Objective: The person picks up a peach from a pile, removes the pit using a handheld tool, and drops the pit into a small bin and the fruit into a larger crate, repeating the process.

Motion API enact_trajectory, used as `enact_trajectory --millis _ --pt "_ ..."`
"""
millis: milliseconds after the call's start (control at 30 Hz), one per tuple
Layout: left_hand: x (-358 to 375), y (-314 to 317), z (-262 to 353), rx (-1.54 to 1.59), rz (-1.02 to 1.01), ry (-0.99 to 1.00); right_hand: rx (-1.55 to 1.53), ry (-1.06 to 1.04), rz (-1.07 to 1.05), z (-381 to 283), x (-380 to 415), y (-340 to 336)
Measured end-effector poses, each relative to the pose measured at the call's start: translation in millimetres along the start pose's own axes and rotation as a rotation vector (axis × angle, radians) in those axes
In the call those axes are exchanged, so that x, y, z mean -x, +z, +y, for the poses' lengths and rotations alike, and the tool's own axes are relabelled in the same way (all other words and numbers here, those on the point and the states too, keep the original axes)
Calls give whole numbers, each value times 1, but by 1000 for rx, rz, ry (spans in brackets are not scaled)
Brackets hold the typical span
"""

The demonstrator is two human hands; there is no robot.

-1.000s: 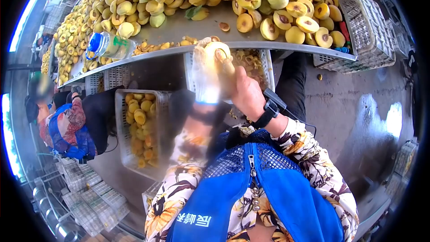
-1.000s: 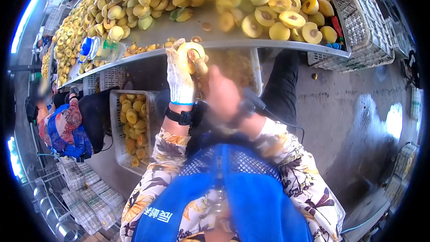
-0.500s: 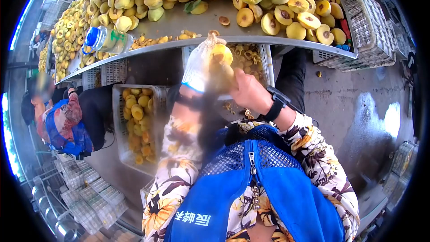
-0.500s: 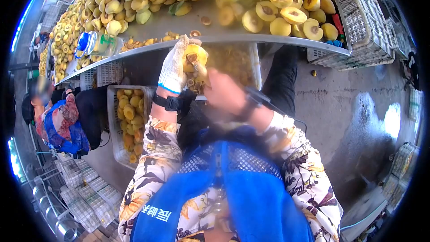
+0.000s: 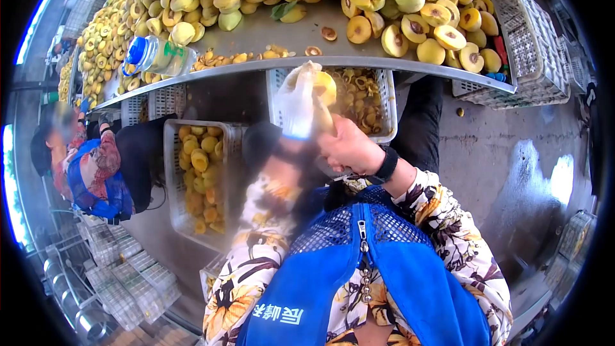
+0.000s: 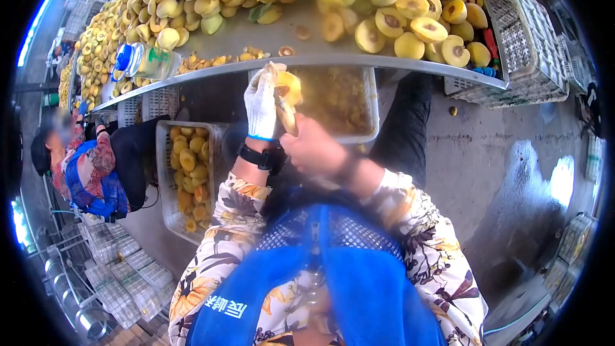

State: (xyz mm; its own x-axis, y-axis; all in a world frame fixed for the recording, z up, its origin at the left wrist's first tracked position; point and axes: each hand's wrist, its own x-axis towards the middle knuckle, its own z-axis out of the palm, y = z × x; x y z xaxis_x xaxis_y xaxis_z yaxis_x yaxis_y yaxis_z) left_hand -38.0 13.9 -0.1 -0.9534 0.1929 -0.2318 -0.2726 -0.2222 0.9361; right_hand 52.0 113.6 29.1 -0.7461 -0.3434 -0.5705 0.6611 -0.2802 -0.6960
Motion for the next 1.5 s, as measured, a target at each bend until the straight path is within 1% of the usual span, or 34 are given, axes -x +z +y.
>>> enact_trajectory --millis 33,133,200,267,333,367,400,433,467,533,567,600,633,667,700,733,767,800,833,867,900,933,967,1000,1033,1067,1133,1167,1233,1333,1367,1400,1467,1500 --pt "0 0 5 61 -23 -141 -65 6 -40 3 -2 -1" --pt "8 3 18 273 107 -357 -248 110 -234 -3 -12 -11" --pt "20 -8 29 390 71 -350 -359 99 -380 -5 -15 -5" --pt "31 -33 35 428 130 -466 -395 148 -545 9 -28 -4" --pt "50 -46 41 350 225 -328 -348 180 -602 19 -34 5" --pt "47 -71 25 349 252 -279 -383 189 -672 26 -35 12" --pt "48 -100 13 486 269 -279 -422 196 -742 32 -36 16" --pt "56 -103 28 535 270 -184 -451 198 -823 37 -38 15" --pt "40 -167 5 814 512 -137 -486 177 -762 39 -40 15" --pt "57 -203 29 779 613 113 -542 133 -632 36 -48 7" --pt "69 -231 31 532 567 135 -417 62 -491 33 -54 -1" --pt "79 -232 44 258 799 119 -205 61 -363 31 -59 -12" --pt "79 -262 42 -402 1026 67 519 -101 -109 34 -68 -23" --pt "83 -275 48 -1040 947 46 1000 -222 151 42 -73 -35" --pt "74 -271 56 -1266 879 216 1039 -125 261 47 -78 -47" --pt "64 -252 70 -1484 800 386 1249 -414 311 56 -75 -57" --pt "44 -229 75 -1374 665 568 1188 -578 334 63 -76 -64" --pt "16 -207 80 -1308 497 629 1173 -618 343 67 -77 -64" --pt "-14 -176 80 -1179 378 572 1157 -658 351 71 -77 -64" --pt "-44 -146 80 -1388 259 682 1195 -583 361 79 -82 -65" --pt "-74 -109 81 -1456 106 850 1230 -508 376 83 -82 -66" --pt "-102 -82 77 -1486 -43 810 1189 -451 380 75 -70 -60" --pt "-126 -57 72 -1601 -111 730 1104 -490 377 81 -64 -62" --pt "-153 -37 61 -1702 -136 614 1020 -529 374 87 -57 -67" --pt "-178 -22 49 -1783 -184 570 1015 -545 384 92 -50 -72" --pt "-193 -6 42 -1857 -209 416 1013 -561 391 95 -43 -77" --pt "-202 6 29 -1857 -143 256 961 -271 438 54 -9 -60" --pt "-206 9 29 -1830 -137 204 996 -306 474 73 -14 -75" --pt "-204 7 36 -1791 -125 85 982 -352 522 78 -11 -82" --pt "-180 1 61 -1801 -120 -88 812 -416 545 64 -8 -80" --pt "-169 -7 66 -1671 -32 -26 788 -468 555 61 -11 -80" --pt "-169 -21 64 -1572 3 104 760 -515 564 59 -14 -80" --pt "-129 -27 85 -836 -35 -20 700 -537 552 53 -20 -75" --pt "-116 -30 85 -426 18 -153 702 -556 528 36 -15 -67"
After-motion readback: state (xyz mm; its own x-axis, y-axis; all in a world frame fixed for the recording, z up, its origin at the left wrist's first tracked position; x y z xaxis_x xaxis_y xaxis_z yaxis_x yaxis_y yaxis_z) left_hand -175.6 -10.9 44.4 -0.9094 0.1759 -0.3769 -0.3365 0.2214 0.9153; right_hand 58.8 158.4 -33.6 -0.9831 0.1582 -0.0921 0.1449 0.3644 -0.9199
